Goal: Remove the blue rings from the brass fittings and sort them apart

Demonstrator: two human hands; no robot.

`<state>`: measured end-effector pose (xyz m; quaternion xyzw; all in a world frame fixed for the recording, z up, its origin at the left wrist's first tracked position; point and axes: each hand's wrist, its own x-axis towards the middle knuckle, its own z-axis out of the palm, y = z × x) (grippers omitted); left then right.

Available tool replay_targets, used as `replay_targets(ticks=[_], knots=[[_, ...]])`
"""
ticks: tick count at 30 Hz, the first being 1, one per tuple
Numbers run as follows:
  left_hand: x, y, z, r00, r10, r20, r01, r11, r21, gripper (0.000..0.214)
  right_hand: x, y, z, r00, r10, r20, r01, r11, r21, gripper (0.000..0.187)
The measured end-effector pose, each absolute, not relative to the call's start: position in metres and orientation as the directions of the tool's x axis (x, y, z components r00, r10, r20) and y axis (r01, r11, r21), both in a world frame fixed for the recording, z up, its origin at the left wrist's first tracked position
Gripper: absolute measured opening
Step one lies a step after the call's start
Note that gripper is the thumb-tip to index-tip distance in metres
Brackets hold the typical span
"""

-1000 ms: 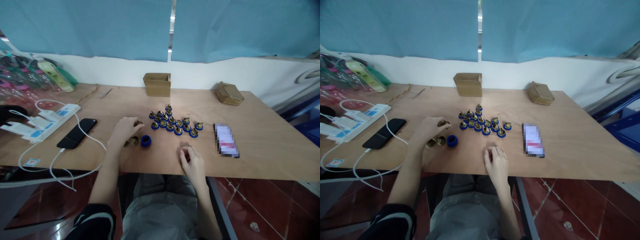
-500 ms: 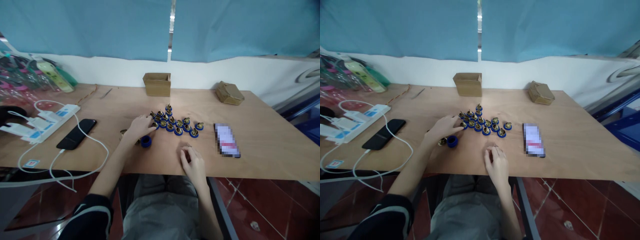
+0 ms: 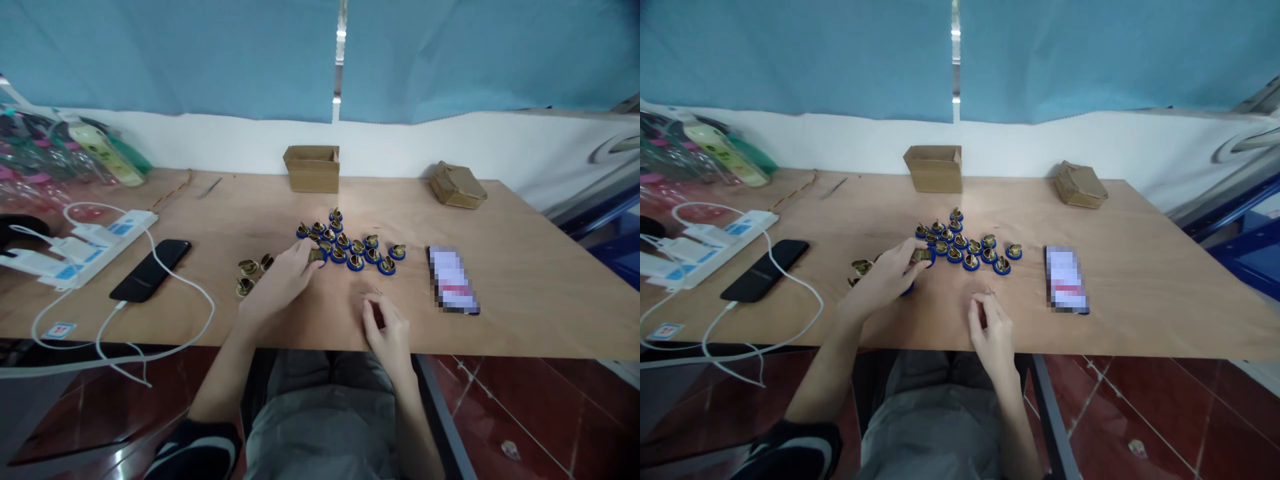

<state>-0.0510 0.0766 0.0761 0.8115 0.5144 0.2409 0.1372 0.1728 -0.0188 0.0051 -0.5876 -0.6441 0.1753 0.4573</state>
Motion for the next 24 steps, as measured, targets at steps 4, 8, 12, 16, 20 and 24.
replay_targets(ticks=[4, 8, 12, 16, 20, 24], knots=[[-0.033, 0.039, 0.054, 0.375, 0.803, 0.463, 0.472, -0.596, 0.650, 0.022, 0.165, -0.025, 0.010, 0.270, 0.908, 0.322, 0.389, 0.203, -0.899, 0.019], [-0.007, 0.013, 0.024, 0.278, 0.810, 0.517, 0.300, -0.584, 0.754, 0.021, 0.153, -0.026, 0.009, 0.195, 0.956, 0.220, 0.213, 0.178, -0.961, 0.018], [0.003, 0.003, 0.004, 0.120, 0.882, 0.455, 0.192, -0.470, 0.861, 0.035, 0.148, -0.023, 0.004, 0.133, 0.971, 0.200, 0.231, 0.166, -0.959, 0.016], [-0.001, 0.003, -0.001, 0.059, 0.915, 0.400, 0.203, -0.403, 0.892, 0.038, 0.150, -0.022, 0.003, 0.027, 0.976, 0.215, 0.214, 0.204, -0.955, 0.018], [-0.004, 0.000, 0.000, 0.077, 0.954, 0.291, 0.190, -0.300, 0.935, 0.029, 0.150, -0.023, 0.004, 0.006, 0.964, 0.266, 0.253, 0.256, -0.933, 0.020], [-0.006, -0.006, 0.001, 0.148, 0.977, 0.155, 0.123, -0.173, 0.977, 0.044, 0.151, -0.021, 0.005, 0.043, 0.961, 0.274, 0.300, 0.249, -0.921, 0.015]])
